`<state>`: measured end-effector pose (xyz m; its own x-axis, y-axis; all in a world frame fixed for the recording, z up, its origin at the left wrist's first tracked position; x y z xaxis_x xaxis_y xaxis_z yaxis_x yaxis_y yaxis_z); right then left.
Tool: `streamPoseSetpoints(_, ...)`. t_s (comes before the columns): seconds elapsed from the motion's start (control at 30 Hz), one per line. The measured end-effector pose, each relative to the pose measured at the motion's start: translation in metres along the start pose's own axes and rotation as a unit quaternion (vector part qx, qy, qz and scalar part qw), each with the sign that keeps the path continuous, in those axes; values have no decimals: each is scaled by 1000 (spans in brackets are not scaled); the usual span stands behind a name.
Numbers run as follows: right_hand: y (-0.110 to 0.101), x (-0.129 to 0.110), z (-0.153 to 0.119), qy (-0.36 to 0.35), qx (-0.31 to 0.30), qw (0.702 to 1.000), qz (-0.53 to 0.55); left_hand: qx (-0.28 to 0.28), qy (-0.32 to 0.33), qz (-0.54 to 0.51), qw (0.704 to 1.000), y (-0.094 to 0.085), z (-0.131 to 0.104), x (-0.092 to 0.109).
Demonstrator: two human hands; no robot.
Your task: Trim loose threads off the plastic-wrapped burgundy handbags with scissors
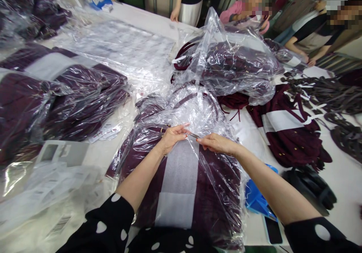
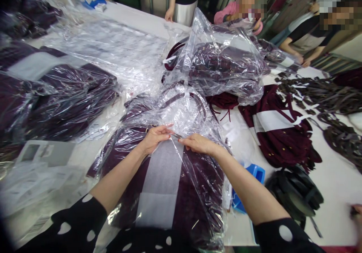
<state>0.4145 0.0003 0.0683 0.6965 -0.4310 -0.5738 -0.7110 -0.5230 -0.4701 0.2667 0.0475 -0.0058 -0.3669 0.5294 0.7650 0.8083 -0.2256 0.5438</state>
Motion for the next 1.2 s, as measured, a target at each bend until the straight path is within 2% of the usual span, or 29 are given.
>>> streamPoseSetpoints(0.3, 8, 0, 17, 0, -17, 998, 57, -3, -4, -34, 999, 3, -3, 1)
streamPoseSetpoints(0.5, 5, -16, 23, -67, 5, 995, -67, 8, -4, -41, 999, 1, -2, 0)
streamPoseSetpoints(0.63, 5, -24, 25, -95, -2, 991, -96, -10, -7, -26, 1000, 2, -2, -1)
streamPoseSetpoints(0.7, 2, -23, 22, -90, -2, 993, -80, -14, -5, -21, 1000, 1, -3, 0)
streamPoseSetpoints(0.8, -2, -15, 6, -79, -5, 997, 8, 6, 12, -5, 1000, 0, -5, 3)
streamPoseSetpoints(0.87, -7, -3, -11, -90, 41, 991, 86, 33, 21, 67, 997, 1, -5, 5)
streamPoseSetpoints(0.93, -12, 17, -28, -90, 144, 972, 162, 56, 31, 211, 975, 5, -3, 7)
streamPoseSetpoints(1.0, -10, 40, -43, -72, 247, 942, 214, 49, 50, 376, 924, 13, 2, 10)
streamPoseSetpoints(1.07, 0, 57, -52, -56, 297, 928, 218, 20, 77, 477, 875, 25, 7, 12)
streamPoseSetpoints(1.1, 6, 62, -55, -55, 307, 929, 200, 9, 94, 495, 864, 30, 10, 14)
streamPoseSetpoints(1.13, 11, 64, -57, -57, 313, 932, 173, 3, 111, 491, 864, 35, 12, 16)
streamPoseSetpoints(1.2, 17, 62, -60, -74, 332, 934, 112, 6, 130, 433, 892, 40, 14, 19)
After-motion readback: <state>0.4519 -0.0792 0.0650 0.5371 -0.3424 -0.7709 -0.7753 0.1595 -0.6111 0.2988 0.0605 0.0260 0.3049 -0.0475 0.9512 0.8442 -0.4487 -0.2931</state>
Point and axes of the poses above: each hand's wrist, its own z-axis towards the middle knuckle, its own y-axis out of the palm, x = y × z, the point moved 5 cm from there along z, towards the middle knuckle, and after that the axes turned 9 degrees about x, right-handed, at the moved point
